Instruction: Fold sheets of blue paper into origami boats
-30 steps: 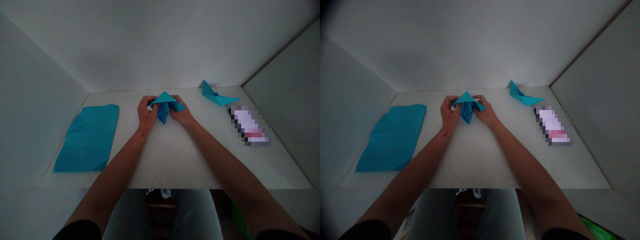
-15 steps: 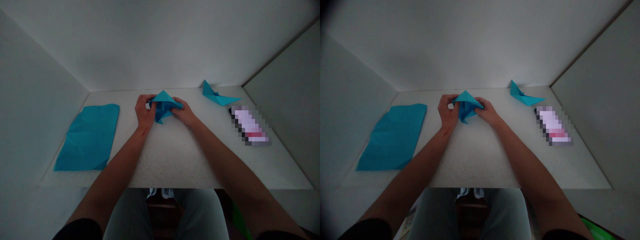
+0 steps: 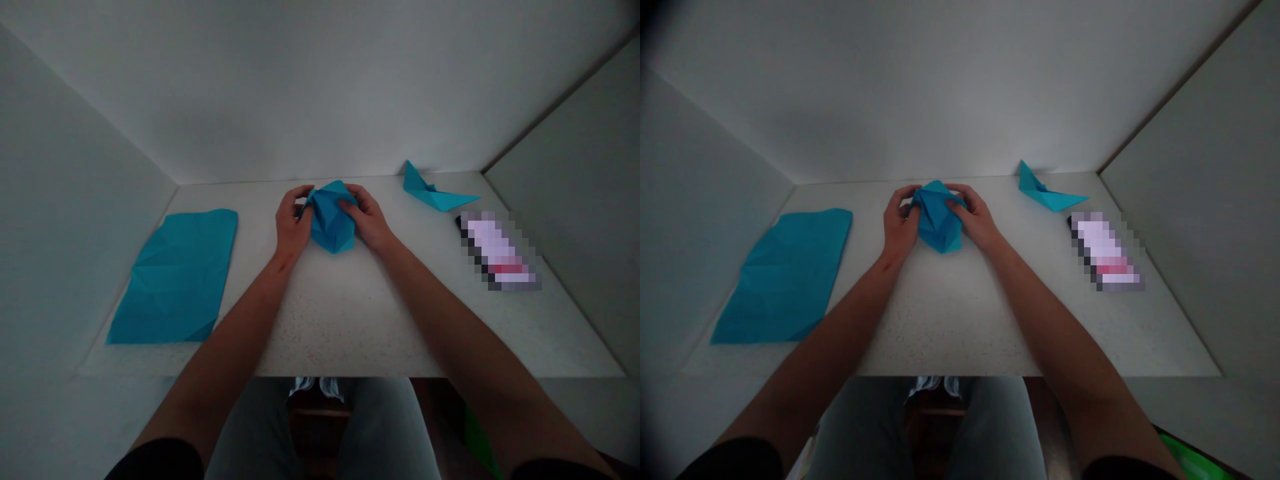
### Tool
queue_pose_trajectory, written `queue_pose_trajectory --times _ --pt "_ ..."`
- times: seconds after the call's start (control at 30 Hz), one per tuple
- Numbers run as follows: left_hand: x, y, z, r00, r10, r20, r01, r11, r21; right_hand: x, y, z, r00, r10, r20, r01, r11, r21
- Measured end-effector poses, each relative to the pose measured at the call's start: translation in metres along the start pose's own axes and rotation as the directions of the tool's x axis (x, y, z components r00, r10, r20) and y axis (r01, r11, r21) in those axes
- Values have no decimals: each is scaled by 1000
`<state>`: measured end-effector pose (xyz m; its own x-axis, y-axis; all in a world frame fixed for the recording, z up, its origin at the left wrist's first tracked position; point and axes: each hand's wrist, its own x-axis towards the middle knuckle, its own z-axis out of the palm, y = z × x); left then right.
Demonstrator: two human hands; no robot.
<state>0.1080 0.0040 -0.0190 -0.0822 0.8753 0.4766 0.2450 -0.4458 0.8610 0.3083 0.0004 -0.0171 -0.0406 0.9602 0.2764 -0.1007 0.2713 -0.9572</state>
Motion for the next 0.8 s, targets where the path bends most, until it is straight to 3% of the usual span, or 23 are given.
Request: queue_pose_trajectory --times 0.23,0.43,0.6,0.7,0.8 --pt "1 1 2 998 30 61 -31 999 13 0 1 -2 1000 27 12 -27 999 -25" --pt "0 0 5 999 -1 -36 -1 998 -64 1 7 -2 996 83 13 -83 996 33" --pt "1 -1 6 987 123 -107 -138 980 -141 0 4 -1 997 71 5 -71 997 7" --pt "0 4 3 982 181 -56 -184 981 -63 1 1 -1 1000 29 10 -29 999 21" --pt "-2 10 1 989 147 -9 -147 989 16 0 -2 -1 999 17 47 -18 999 41"
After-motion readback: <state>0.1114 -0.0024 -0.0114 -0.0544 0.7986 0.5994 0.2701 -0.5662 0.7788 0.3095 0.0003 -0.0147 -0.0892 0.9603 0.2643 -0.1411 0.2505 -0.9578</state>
